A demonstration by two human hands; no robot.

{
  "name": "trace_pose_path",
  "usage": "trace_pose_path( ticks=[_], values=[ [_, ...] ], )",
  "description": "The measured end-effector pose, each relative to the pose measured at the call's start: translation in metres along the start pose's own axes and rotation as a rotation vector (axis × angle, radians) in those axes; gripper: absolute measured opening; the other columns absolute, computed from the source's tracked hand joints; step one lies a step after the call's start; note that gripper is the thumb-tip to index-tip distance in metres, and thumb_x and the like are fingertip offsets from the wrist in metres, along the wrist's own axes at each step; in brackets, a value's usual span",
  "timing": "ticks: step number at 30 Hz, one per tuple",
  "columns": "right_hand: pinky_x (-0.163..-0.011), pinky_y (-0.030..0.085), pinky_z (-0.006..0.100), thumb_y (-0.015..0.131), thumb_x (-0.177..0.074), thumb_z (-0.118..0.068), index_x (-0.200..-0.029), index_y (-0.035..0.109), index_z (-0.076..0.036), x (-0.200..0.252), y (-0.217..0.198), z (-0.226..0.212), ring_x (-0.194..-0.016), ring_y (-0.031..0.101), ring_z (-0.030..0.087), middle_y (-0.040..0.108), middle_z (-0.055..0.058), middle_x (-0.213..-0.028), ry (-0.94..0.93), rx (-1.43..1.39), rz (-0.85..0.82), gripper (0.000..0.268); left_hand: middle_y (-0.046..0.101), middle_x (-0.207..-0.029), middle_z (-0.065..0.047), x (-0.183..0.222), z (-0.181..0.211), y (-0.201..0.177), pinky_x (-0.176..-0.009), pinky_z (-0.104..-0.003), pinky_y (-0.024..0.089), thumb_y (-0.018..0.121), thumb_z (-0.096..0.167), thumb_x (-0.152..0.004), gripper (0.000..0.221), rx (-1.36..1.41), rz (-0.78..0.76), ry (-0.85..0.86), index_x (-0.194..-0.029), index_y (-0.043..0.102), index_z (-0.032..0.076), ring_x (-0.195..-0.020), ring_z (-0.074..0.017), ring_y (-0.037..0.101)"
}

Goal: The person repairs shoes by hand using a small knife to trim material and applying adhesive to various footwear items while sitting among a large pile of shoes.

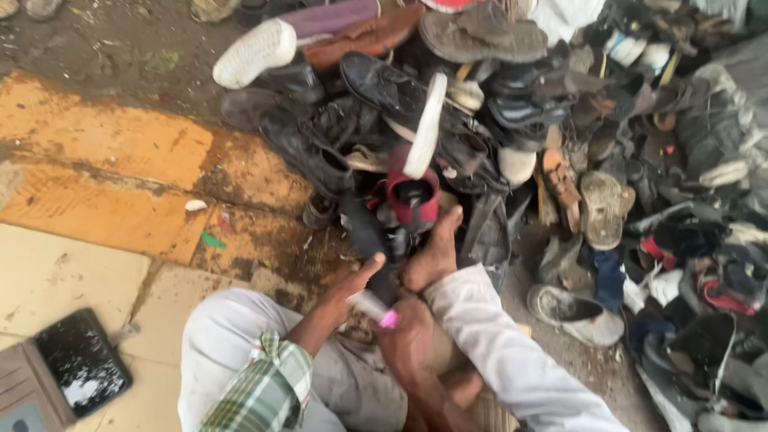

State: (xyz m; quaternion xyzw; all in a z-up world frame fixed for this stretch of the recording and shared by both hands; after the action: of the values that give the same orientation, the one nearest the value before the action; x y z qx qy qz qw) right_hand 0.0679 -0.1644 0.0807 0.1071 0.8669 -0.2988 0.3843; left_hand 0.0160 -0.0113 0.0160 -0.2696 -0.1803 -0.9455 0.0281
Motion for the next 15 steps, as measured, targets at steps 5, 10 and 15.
trace_pose_path(
  ticks=[5, 10, 15],
  values=[
    [-0.08, 0.052, 0.035, 0.077, -0.088, -0.015, -0.118, 0.071, -0.001, 0.128, -0.058, -0.059, -0.094, 0.065, 0.022, 0.072, 0.01, -0.099, 0.595, -0.392, -0.426, 0.034, 0.074, -0.098, -0.022, 0.008, -0.022, -0.018, -0.082, -0.051, 0.059, 0.078, 0.017, -0.069, 0.047, 0.107, 0.171, -0.11, -0.107, 0.072, -0.011, -0.091, -0.0376, 0.073],
    [-0.054, 0.051, 0.03, 0.079, -0.088, -0.023, -0.09, 0.068, 0.002, 0.103, -0.099, -0.034, -0.058, 0.059, 0.016, 0.066, 0.006, -0.066, 1.13, -0.489, -0.216, 0.027, 0.074, -0.108, -0.023, 0.039, 0.009, -0.016, -0.093, -0.047, 0.061, 0.078, 0.009, -0.066, 0.053, 0.181, -0.147, -0.121, -0.116, 0.065, -0.003, -0.099, -0.0357, 0.075],
    [-0.058, 0.043, 0.023, 0.069, -0.098, -0.048, -0.078, 0.074, -0.004, 0.113, -0.138, -0.013, -0.053, 0.054, 0.008, 0.065, 0.001, -0.06, 0.949, 0.154, -0.438, 0.049, 0.07, -0.12, -0.02, 0.022, 0.034, -0.035, -0.096, -0.044, 0.055, 0.08, 0.014, -0.073, 0.064, -0.747, 0.338, 0.111, -0.133, 0.062, 0.006, -0.108, -0.0354, 0.07]
  ],
)
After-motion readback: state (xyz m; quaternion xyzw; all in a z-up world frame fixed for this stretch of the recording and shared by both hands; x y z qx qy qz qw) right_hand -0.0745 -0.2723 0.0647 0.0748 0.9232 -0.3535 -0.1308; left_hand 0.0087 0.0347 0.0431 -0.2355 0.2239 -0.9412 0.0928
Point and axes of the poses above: each hand's wrist, its own x-axis away from the middle knuckle, its own y-axis out of the palm, z = x × y, the point moved 2 cm from there along -x, towards the middle knuckle
